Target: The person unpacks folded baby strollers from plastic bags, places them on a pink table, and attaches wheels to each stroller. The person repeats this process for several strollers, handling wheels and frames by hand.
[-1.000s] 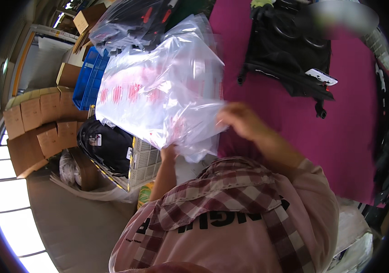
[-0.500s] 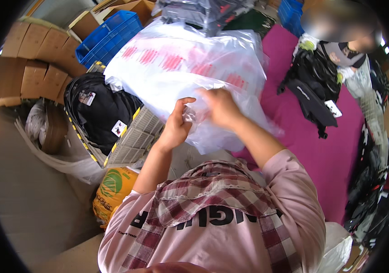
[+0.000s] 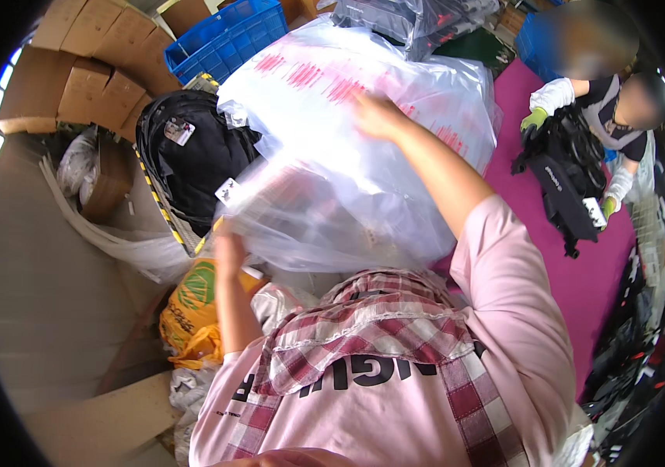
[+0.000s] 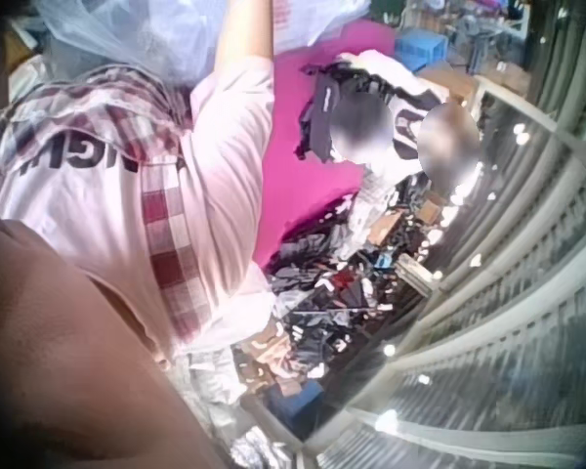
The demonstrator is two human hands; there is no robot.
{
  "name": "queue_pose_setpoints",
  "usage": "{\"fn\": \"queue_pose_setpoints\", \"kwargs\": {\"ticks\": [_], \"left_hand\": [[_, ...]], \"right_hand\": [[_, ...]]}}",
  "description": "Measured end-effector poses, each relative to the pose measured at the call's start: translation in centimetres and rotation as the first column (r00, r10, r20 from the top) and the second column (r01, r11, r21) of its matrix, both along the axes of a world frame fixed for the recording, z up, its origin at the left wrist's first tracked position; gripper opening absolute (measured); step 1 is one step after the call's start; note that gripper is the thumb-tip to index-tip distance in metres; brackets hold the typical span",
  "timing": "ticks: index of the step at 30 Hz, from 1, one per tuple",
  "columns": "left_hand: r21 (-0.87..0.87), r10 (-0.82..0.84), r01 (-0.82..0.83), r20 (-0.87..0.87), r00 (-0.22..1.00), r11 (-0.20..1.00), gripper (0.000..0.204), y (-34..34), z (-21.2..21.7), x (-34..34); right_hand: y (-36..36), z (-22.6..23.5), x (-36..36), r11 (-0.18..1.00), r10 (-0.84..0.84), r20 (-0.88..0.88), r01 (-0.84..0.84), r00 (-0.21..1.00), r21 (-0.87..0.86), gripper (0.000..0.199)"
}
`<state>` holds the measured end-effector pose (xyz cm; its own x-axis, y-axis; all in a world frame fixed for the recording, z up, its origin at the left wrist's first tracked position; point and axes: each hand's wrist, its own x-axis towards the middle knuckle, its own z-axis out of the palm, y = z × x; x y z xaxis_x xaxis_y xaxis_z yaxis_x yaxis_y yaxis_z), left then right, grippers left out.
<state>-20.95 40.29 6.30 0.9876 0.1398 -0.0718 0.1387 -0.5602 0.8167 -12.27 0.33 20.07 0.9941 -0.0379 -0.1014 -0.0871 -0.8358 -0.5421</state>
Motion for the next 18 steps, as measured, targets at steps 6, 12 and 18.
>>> {"fn": "queue_pose_setpoints", "kwargs": {"ticks": [6, 12, 18], "left_hand": [[0.349, -0.077, -0.388, 0.82, 0.567, 0.853, 0.024, 3.5, 13.8, 0.6], [0.146, -0.355, 0.326, 0.47, 0.808, 0.934, 0.029, -7.3, 8.2, 3.0], [-0.49, -0.375, 0.564, 0.434, 0.819, 0.664, 0.055, -20.6, 16.6, 6.0]], "right_hand": [[10.1, 14.7, -4.3, 0.908, 0.214, 0.968, -0.392, 0.132, -0.147, 0.043], [-13.6, -5.7, -0.4, 0.967, -0.244, 0.161, 0.228, 0.956, 0.114, 0.038], [-11.6, 7.9, -6.4, 0.946, -0.266, 0.932, 0.253, 0.246, 0.203, 0.051]]}}
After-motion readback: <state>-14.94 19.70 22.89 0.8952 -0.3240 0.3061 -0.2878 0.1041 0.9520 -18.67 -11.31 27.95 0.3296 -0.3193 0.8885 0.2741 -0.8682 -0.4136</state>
